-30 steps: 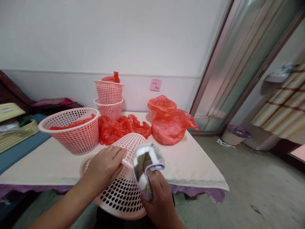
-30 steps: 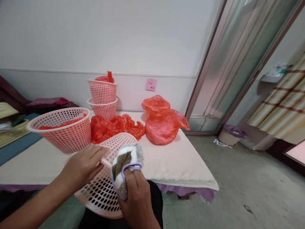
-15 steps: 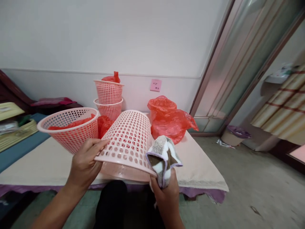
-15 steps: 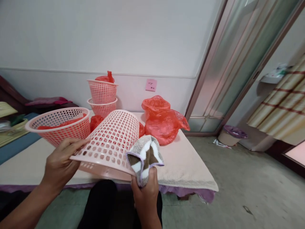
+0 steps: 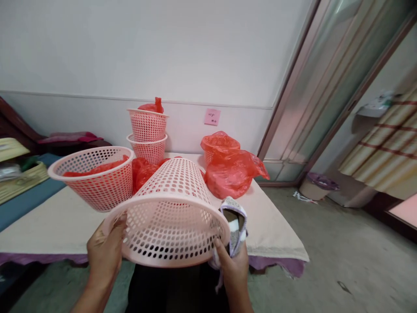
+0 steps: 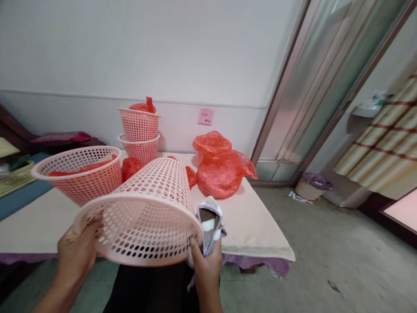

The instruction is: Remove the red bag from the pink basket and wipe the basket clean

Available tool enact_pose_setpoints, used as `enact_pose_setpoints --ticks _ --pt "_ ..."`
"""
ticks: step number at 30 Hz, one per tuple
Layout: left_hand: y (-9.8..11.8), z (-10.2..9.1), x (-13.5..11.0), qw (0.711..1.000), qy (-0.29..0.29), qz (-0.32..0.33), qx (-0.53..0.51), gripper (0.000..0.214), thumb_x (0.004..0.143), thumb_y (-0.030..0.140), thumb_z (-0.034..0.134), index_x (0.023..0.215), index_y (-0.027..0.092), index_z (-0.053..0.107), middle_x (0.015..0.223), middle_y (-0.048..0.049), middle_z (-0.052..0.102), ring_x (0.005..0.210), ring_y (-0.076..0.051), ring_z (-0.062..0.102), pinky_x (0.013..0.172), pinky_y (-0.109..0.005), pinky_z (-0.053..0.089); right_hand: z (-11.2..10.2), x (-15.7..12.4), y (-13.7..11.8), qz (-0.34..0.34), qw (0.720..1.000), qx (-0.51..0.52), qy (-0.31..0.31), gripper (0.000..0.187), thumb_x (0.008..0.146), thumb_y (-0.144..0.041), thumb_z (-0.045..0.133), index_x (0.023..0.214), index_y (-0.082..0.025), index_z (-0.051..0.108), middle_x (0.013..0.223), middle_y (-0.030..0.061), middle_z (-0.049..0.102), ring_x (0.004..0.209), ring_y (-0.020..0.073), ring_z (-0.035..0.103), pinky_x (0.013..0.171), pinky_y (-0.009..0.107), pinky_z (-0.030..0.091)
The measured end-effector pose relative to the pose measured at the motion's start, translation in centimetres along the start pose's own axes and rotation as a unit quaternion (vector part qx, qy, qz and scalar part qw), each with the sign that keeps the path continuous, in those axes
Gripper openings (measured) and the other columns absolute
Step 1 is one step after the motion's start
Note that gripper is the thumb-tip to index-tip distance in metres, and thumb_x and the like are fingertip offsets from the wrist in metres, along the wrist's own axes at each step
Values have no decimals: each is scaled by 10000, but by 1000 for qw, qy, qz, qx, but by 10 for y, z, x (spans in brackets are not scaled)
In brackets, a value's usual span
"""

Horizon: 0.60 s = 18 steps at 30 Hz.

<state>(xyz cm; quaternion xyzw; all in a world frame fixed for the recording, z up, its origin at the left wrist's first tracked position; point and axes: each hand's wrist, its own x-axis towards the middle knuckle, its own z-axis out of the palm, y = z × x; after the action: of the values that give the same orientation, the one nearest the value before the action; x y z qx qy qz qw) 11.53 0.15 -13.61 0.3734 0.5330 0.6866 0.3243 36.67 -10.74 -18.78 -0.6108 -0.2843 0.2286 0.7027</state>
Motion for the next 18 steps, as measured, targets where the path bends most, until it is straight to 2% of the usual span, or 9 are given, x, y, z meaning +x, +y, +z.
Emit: enact_pose_setpoints --ticks 4,8,11,14,16,18 --pt "4 12 -14 987 31 -118 -108 293 730 328 735 986 187 700 833 35 656 632 -56 551 527 -132 424 16 -16 2 9 998 58 -26 538 682 -463 776 1089 -148 620 973 100 729 958 283 684 864 427 553" --pt "2 26 -34 962 19 -216 -166 130 826 239 635 927 183 695 818 23 683 694 -86 621 600 -164 498 40 -40 13 39 990 127 -50 527 684 -455 786 1082 -132 661 1008 138 735 950 303 697 841 439 572" --pt "-12 38 -57 938 -20 -297 -180 156 875 197 559 964 183 685 841 -9 720 704 -122 666 646 -228 545 61 -59 23 52 981 164 -94 577 629 -507 803 1058 -135 698 1022 142 742 996 334 685 893 465 548" --pt "-25 48 -87 912 -80 -354 -191 212 888 223 540 1030 156 682 925 -80 747 776 -194 707 730 -329 575 72 -68 30 70 975 177 -112 514 651 -528 774 995 -148 731 1049 131 741 1051 335 665 966 466 503" --pt "-29 50 -104 898 -124 -370 -202 226 848 215 603 1053 160 681 983 -95 748 869 -227 712 796 -351 570 68 -64 31 79 979 163 -96 454 683 -499 758 973 -150 737 1059 132 738 1040 325 670 976 466 493" --pt "-28 45 -110 884 -180 -376 -210 295 790 206 690 1082 168 675 1046 -93 741 962 -237 697 849 -342 556 55 -53 30 77 986 128 -74 415 703 -480 744 944 -142 738 1020 140 744 981 320 688 940 472 513"
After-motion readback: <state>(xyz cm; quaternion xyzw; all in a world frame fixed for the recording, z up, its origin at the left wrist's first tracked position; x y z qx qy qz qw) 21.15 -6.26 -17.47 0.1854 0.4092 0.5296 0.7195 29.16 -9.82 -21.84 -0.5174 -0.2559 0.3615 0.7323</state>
